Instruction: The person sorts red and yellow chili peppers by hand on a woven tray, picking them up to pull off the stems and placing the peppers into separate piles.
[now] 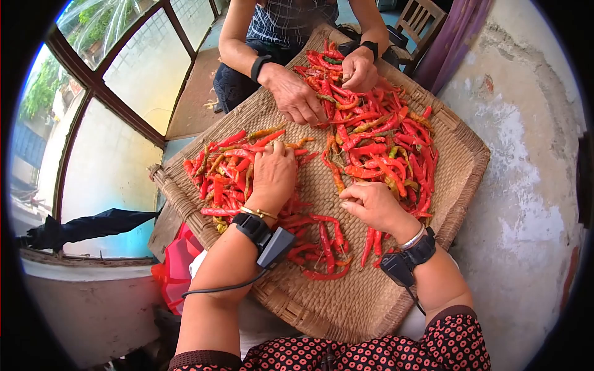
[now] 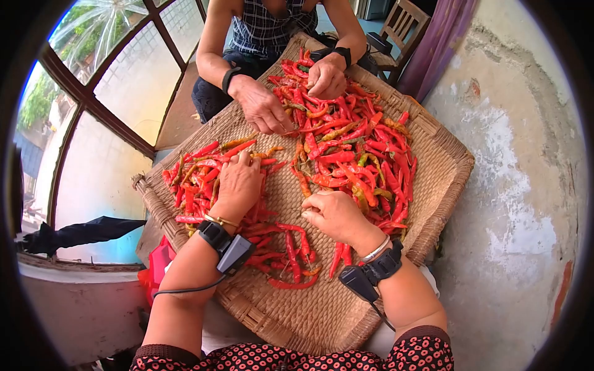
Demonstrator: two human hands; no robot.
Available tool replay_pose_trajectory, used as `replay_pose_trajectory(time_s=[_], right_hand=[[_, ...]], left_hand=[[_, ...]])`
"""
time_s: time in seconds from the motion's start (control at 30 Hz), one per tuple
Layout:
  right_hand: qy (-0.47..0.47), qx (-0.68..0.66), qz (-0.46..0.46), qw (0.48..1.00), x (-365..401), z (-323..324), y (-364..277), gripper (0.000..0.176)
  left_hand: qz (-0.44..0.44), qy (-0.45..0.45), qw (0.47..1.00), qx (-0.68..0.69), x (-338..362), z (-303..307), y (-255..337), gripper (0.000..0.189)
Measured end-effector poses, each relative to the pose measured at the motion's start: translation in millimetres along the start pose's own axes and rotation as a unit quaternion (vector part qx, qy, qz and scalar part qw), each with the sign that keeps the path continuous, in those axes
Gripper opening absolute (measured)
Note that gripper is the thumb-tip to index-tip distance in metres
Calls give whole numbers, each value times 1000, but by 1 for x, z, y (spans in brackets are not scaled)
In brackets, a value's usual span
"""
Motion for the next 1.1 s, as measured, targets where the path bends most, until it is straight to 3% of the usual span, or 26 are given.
replay_pose_trajectory(time_s=[0.17, 0.23, 0.67, 0.9, 0.97, 1.03, 1.07, 1.1], right_hand=[[-15, 17, 10, 1000, 0, -3, -1, 19], [-16, 18, 8, 1000, 1, -5, 2, 20], [-28, 32, 29, 999, 3, -7, 2, 22], [-10, 8, 18, 1000, 4, -3, 1, 21], [-8, 1, 17, 1000, 3, -2, 1, 20], [-7, -8, 14, 1000, 3, -2, -2, 20], [-1, -17, 8, 1000, 2, 1, -5, 21], [5, -26, 2, 1000, 2, 3, -7, 21]], left_hand=[[9, 18, 1000, -19, 0, -2, -5, 19], [13, -49, 998, -23, -1, -2, -5, 19], [48, -104, 993, 26, -8, 8, -12, 18], [40, 52, 968, 244, -8, 68, -8, 12], [33, 102, 940, 323, -6, 77, -11, 12], [39, 73, 925, 371, -4, 88, -10, 12], [84, 19, 840, 535, -2, 87, -9, 12], [128, -35, 723, 679, 0, 82, -6, 13]])
Point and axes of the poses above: each hand's wrist, its own x-axis away from the middle knuckle, its own z-axis out of the back of the hand, y = z × x, the point moved 5 cm from there along -x, towards the middle knuckle, and after that the axes turned 4 degrees about -x, right-handed, at the moved point
